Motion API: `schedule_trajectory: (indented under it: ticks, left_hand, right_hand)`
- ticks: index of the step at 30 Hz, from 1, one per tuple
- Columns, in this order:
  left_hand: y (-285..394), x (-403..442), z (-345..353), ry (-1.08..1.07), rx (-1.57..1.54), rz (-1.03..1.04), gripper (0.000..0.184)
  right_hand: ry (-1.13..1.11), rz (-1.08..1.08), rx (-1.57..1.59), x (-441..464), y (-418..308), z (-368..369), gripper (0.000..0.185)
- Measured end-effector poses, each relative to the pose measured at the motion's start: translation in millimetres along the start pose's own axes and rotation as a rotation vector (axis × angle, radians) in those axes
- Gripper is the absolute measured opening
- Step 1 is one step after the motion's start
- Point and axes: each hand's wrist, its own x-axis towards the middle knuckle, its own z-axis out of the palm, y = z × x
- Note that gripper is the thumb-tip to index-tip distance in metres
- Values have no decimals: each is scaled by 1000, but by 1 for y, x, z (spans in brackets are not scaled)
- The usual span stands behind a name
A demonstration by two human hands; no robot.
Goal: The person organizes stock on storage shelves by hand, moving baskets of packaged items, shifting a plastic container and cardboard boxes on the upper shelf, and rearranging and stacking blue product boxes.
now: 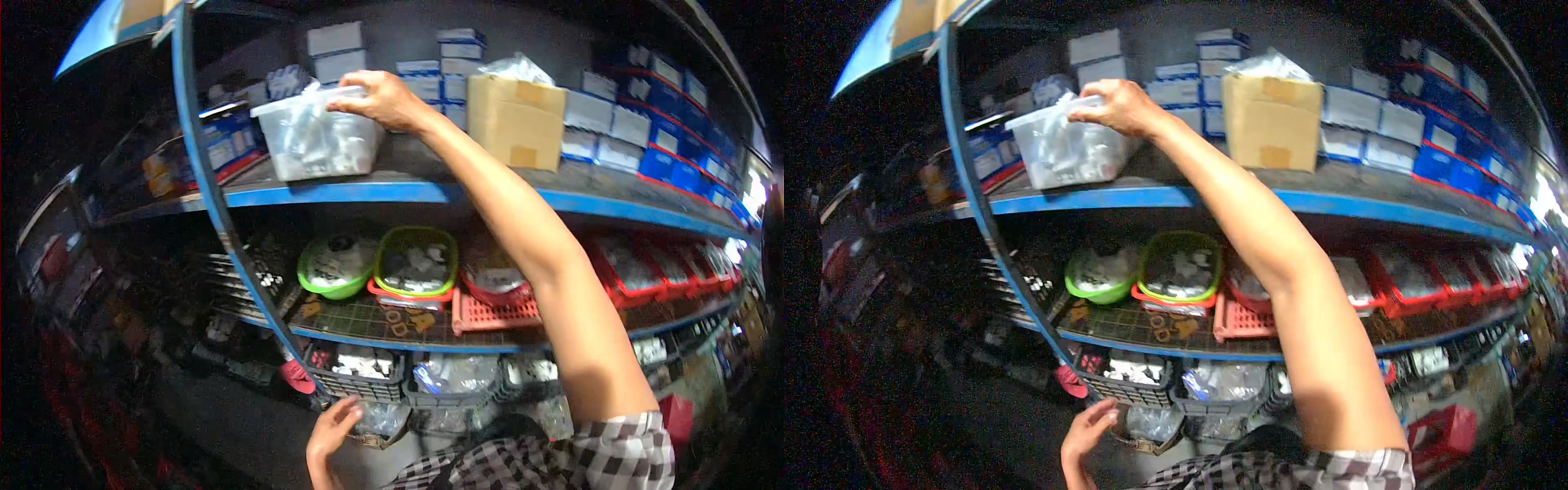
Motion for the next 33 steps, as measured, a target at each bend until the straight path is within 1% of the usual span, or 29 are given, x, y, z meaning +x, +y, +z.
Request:
schedule_trajectory:
  ticks: [2, 3, 4, 5, 6, 7, 9, 10, 11, 13, 14, 15, 16, 17, 18, 19, 20, 21, 22, 23, 24, 25, 26, 27, 28, 29, 30, 31, 33]
  left_hand:
    - [-35, -16, 5, 130, -111, -116, 51]
    - [-62, -22, 7, 142, -136, -61, 48]
    - [-75, -29, 15, 185, -214, -66, 44]
    - [-63, -46, 19, 158, -138, -60, 46]
    - [-74, -51, 17, 128, -96, -99, 46]
    - [-85, -56, 18, 100, -60, -139, 46]
    - [-84, -76, 28, 201, -82, -77, 45]
    - [-86, -84, 29, 242, -85, -58, 45]
    - [-94, -93, 25, 276, -49, -92, 44]
    - [-92, -118, 18, 324, -72, -106, 42]
    - [-124, -124, 13, 384, -90, -49, 41]
    - [-117, -137, 10, 437, -104, -88, 42]
    - [-109, -153, 7, 488, -119, -125, 42]
    - [-116, -164, 0, 515, -104, -142, 42]
    - [-102, -176, -3, 544, -174, -151, 42]
    - [-116, -182, -9, 582, -219, -120, 40]
    - [-115, -187, -11, 632, -206, -127, 39]
    - [-111, -188, -12, 682, -214, -139, 40]
    - [-102, -186, -10, 716, -252, -116, 42]
    - [-93, -179, -4, 740, -279, -105, 42]
    - [-82, -172, 0, 764, -302, -94, 42]
    - [-80, -161, 0, 697, -249, -130, 43]
    - [-69, -142, 9, 743, -416, -191, 43]
    - [-58, -126, 18, 682, -421, -173, 42]
    - [-49, -112, 26, 619, -425, -159, 41]
    - [-42, -100, 32, 517, -341, -128, 41]
    - [-37, -87, 37, 415, -258, -95, 40]
    - [-37, -71, 40, 343, -262, -46, 41]
    - [-1, -54, 57, 254, -292, -3, 40]
  right_hand:
    - [-9, 59, 9, 6, 9, 5, 46]
    - [25, 43, -97, 9, 12, 9, 50]
    - [17, 39, -106, 11, 18, 13, 50]
    - [60, 93, -187, 13, 22, 19, 51]
    - [104, 144, -264, 16, 25, 26, 52]
    - [97, 148, -245, 15, 26, 26, 54]
    - [193, 101, -415, 7, 26, 33, 59]
    - [123, 89, -507, -2, 16, 24, 62]
    - [114, 31, -564, -13, 11, 15, 62]
    - [159, -81, -587, -34, -1, -16, 55]
    - [246, -210, -701, -46, -13, -38, 49]
    - [309, -200, -733, -57, -17, -61, 43]
    - [456, -255, -836, -66, -20, -81, 37]
    - [499, -126, -890, -77, -22, -99, 32]
    - [517, -59, -1045, -85, -18, -113, 29]
    - [458, 44, -1110, -94, -11, -122, 28]
    - [399, 149, -1176, -103, -1, -129, 28]
    - [426, 134, -1129, -108, 13, -132, 28]
    - [373, 27, -1108, -111, 14, -133, 28]
    - [389, 67, -1067, -116, 13, -132, 28]
    - [453, 81, -1072, -120, 12, -133, 28]
    - [531, 95, -1045, -121, 4, -139, 28]
    - [610, 106, -1019, -122, 0, -147, 27]
    - [668, 79, -988, -122, 7, -156, 25]
    - [552, 117, -927, -121, 19, -165, 24]
    - [435, 155, -864, -121, 23, -173, 24]
    - [405, 146, -865, -119, 26, -175, 26]
    - [337, 203, -831, -116, 28, -179, 35]
    - [178, 440, -715, -104, 39, -183, 48]
